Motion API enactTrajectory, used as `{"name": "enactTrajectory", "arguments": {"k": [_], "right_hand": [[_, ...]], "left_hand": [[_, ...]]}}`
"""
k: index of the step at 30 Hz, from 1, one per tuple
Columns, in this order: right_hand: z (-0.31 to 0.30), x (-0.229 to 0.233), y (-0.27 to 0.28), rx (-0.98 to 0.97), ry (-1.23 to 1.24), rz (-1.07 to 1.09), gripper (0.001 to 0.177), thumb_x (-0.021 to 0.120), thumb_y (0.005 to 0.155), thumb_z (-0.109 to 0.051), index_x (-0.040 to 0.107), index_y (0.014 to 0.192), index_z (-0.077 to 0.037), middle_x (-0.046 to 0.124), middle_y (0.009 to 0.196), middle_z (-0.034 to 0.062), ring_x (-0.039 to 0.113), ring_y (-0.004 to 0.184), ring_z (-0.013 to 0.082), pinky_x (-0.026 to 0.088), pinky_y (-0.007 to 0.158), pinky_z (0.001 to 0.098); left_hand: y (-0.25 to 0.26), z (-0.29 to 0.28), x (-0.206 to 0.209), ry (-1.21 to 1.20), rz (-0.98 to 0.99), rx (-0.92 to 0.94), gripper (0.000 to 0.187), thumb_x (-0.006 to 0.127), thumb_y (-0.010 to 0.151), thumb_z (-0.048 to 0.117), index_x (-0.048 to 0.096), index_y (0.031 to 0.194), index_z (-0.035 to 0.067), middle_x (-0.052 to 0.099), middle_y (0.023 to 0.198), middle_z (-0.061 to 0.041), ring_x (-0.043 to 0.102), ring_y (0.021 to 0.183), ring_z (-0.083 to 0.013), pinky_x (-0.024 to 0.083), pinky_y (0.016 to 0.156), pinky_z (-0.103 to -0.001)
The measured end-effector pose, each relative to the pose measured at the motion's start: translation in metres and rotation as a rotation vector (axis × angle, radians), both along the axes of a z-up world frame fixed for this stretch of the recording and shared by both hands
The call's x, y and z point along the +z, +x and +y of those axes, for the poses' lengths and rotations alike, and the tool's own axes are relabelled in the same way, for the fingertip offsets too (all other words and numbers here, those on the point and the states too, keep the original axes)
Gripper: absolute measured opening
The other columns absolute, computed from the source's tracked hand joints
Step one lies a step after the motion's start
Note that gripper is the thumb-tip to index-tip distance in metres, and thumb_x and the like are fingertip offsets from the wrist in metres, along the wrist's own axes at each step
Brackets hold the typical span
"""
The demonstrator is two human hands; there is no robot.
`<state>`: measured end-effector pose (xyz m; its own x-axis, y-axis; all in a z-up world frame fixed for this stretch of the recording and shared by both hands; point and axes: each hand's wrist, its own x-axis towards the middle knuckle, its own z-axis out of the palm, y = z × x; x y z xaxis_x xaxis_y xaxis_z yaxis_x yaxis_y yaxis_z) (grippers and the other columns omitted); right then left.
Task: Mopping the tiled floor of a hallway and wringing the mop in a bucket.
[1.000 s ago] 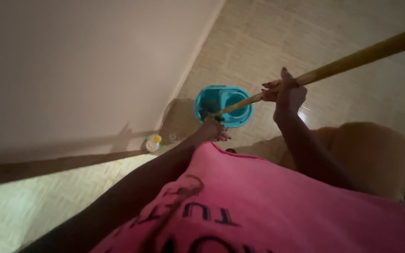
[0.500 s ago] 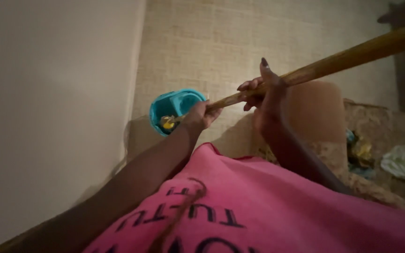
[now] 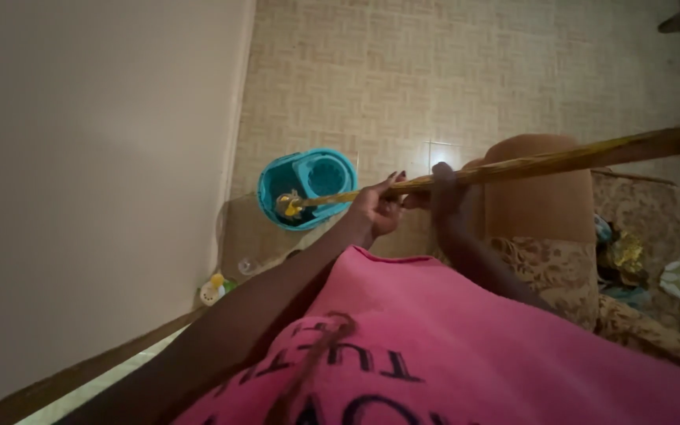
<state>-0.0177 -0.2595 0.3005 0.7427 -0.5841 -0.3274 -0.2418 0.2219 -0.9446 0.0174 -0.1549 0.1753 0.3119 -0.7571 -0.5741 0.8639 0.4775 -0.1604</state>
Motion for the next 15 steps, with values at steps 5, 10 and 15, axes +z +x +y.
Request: {"name": "enactTrajectory", "arguments": {"k": [5, 10, 15], "right_hand": [[-0.010, 0.003, -0.010, -0.035, 0.008, -0.016, 0.041, 0.056, 0.095, -0.042, 0.061, 0.094, -0.001, 0.071, 0.080, 0.0135, 0.069, 0.060, 0.0246, 0.056, 0.049, 0.0343], [-0.030, 0.002, -0.034, -0.118, 0.002, -0.026, 0.039, 0.056, 0.094, -0.040, 0.062, 0.094, -0.001, 0.070, 0.080, 0.0129, 0.068, 0.060, 0.0241, 0.056, 0.049, 0.0342], [-0.057, -0.013, -0.073, -0.199, 0.010, -0.048, 0.037, 0.056, 0.093, -0.039, 0.062, 0.094, -0.002, 0.070, 0.079, 0.0124, 0.067, 0.060, 0.0236, 0.055, 0.050, 0.0342]], "left_hand": [[-0.016, -0.011, 0.037, -0.075, -0.047, -0.045, 0.014, 0.073, 0.095, 0.020, 0.075, 0.106, 0.011, 0.074, 0.088, 0.000, 0.056, 0.061, -0.0109, 0.045, 0.055, -0.025], [-0.031, -0.039, 0.030, -0.167, -0.172, -0.196, 0.017, 0.076, 0.093, 0.027, 0.074, 0.101, 0.012, 0.070, 0.081, -0.001, 0.057, 0.063, -0.0139, 0.043, 0.054, -0.028], [-0.047, -0.037, 0.074, -0.068, -0.246, -0.232, 0.017, 0.073, 0.092, 0.026, 0.073, 0.106, 0.015, 0.072, 0.085, 0.001, 0.063, 0.075, -0.0133, 0.049, 0.063, -0.029]]}}
